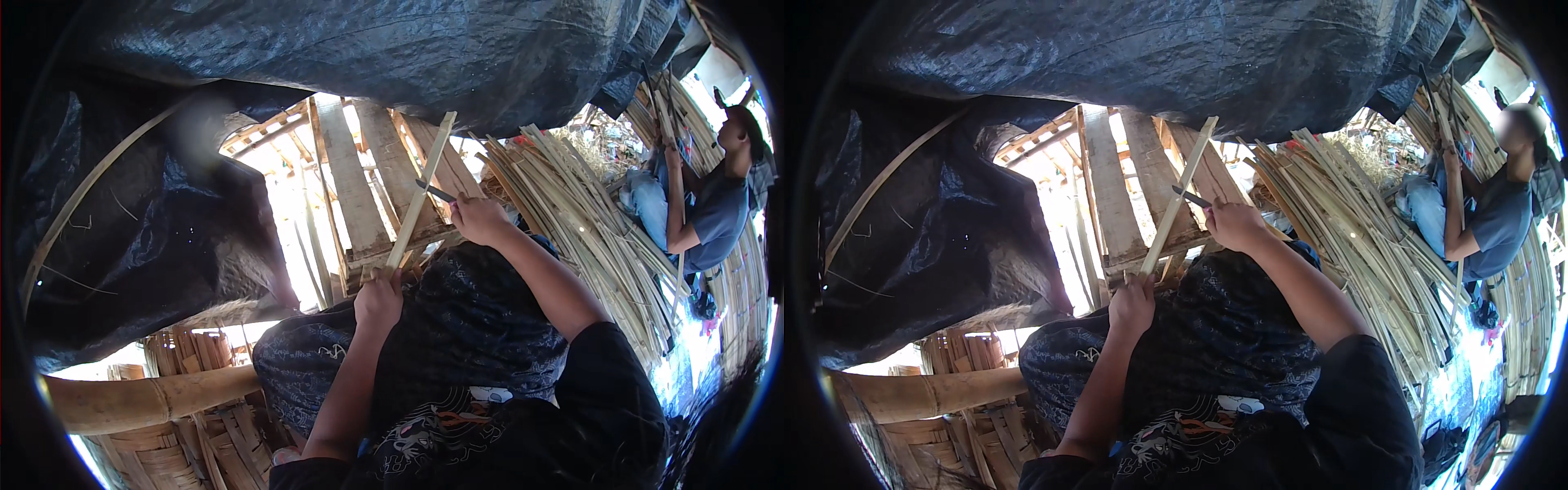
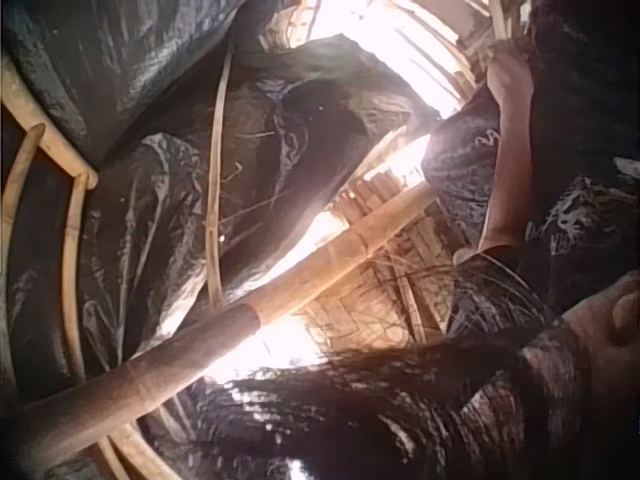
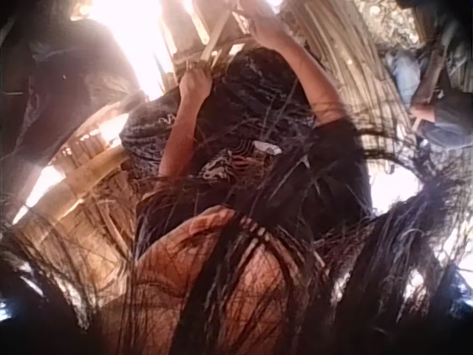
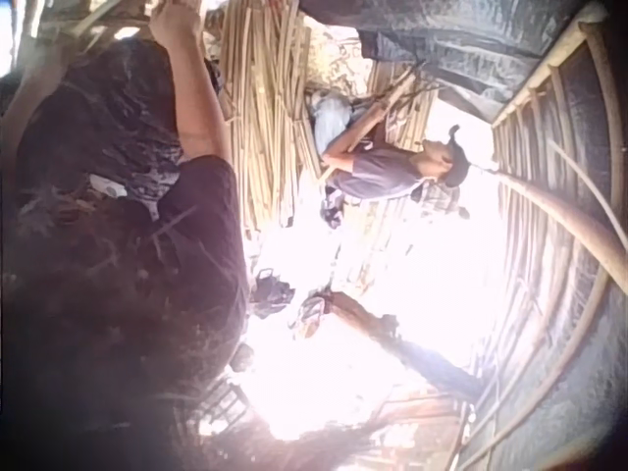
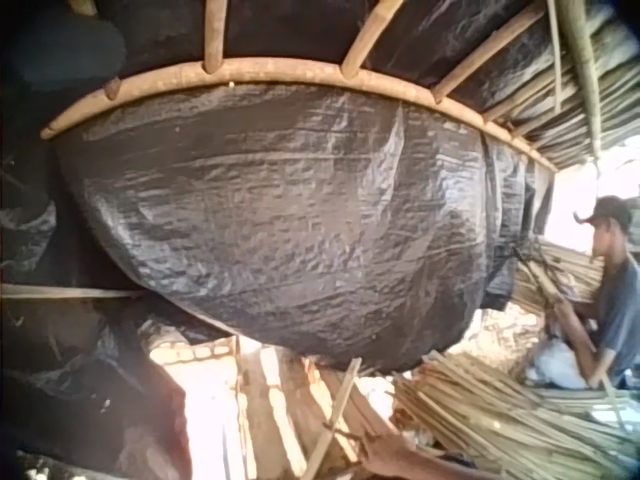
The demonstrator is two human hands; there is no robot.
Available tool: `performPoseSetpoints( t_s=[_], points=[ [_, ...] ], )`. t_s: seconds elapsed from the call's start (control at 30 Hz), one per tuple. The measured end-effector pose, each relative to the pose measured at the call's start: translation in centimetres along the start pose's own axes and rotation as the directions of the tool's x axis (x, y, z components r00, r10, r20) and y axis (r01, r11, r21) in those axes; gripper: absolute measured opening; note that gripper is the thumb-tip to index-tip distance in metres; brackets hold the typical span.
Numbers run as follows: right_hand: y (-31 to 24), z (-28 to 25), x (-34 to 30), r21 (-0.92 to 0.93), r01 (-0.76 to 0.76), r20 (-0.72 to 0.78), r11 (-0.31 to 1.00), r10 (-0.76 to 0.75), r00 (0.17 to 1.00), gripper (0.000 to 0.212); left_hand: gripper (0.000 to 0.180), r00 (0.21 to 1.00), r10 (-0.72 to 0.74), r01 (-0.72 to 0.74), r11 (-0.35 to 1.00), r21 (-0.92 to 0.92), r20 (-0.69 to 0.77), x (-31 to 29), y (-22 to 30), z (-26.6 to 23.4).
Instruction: Shaving and smoothing a thin strip of wood or bamboo using a small utility knife.
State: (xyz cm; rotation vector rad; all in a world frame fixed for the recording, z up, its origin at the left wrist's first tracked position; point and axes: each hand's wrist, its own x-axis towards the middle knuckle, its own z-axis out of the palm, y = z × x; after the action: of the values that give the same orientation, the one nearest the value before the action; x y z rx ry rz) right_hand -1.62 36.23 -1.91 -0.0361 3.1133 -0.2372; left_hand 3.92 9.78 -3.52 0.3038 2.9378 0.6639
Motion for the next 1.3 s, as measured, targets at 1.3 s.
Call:
performPoseSetpoints(
  t_s=[1.3],
  points=[
    [1.6, -0.2, 5.0, 0.113, -0.088, 0.008, 0.990, 0.087, 0.996, 0.043, 0.042, 0.997, 0.074, -0.073, 0.997, -0.021, 0.029, 0.3, -0.8, 0.2]
  ],
)
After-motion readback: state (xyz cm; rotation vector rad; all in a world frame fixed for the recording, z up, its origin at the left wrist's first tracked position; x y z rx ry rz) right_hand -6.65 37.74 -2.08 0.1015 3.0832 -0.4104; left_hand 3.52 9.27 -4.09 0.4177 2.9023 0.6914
